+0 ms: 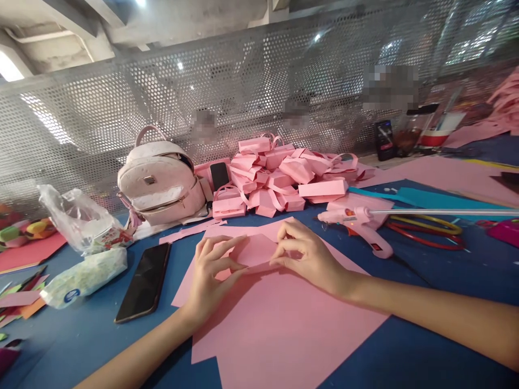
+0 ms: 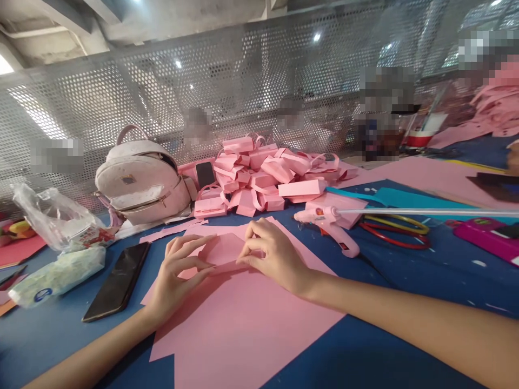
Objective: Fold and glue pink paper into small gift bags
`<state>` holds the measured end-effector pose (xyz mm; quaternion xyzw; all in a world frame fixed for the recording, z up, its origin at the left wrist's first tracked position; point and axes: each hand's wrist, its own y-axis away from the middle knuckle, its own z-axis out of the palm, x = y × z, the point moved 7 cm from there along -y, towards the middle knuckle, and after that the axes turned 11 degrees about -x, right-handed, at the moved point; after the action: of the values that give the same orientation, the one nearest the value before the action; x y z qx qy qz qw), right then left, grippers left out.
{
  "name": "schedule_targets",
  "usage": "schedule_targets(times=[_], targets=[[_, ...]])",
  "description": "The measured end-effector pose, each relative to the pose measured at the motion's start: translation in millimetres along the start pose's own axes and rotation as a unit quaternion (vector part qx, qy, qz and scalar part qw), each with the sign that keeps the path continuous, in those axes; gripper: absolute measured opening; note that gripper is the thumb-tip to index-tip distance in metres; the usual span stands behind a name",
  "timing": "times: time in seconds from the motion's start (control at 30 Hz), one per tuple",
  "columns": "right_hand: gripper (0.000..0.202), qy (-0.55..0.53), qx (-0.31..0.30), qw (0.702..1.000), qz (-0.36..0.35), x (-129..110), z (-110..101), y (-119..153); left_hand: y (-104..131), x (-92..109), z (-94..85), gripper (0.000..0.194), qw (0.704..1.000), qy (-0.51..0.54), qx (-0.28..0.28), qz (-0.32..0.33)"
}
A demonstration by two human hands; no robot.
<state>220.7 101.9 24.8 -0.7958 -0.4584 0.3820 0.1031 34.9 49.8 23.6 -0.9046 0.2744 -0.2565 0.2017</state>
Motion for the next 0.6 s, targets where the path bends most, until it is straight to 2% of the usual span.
schedule_targets(times=[0.2, 0.33, 0.5, 0.6], targets=[[0.022, -0.002, -0.004, 1.0, 0.0, 2.8, -5.5, -1.1, 3.1, 0.1, -2.5, 0.012, 1.0, -0.015, 0.009, 0.009], [0.029, 0.014, -0.023, 1.0, -0.01, 2.3, -6.0, -2.1, 3.7, 2.0, -1.2, 0.013, 0.999, -0.033, -0.012, 0.025], [0.016, 0.032, -0.016, 0.999, -0.032, 3.3, -6.9, -2.0, 5.8, -0.9, -4.9, 0.011, 0.999, -0.029, 0.003, 0.02], [0.015, 0.037, -0.018, 0.999, -0.032, 2.9, -5.8, -1.4, 8.1, -0.7, -4.1, 0.013, 0.999, -0.042, -0.008, 0.032]])
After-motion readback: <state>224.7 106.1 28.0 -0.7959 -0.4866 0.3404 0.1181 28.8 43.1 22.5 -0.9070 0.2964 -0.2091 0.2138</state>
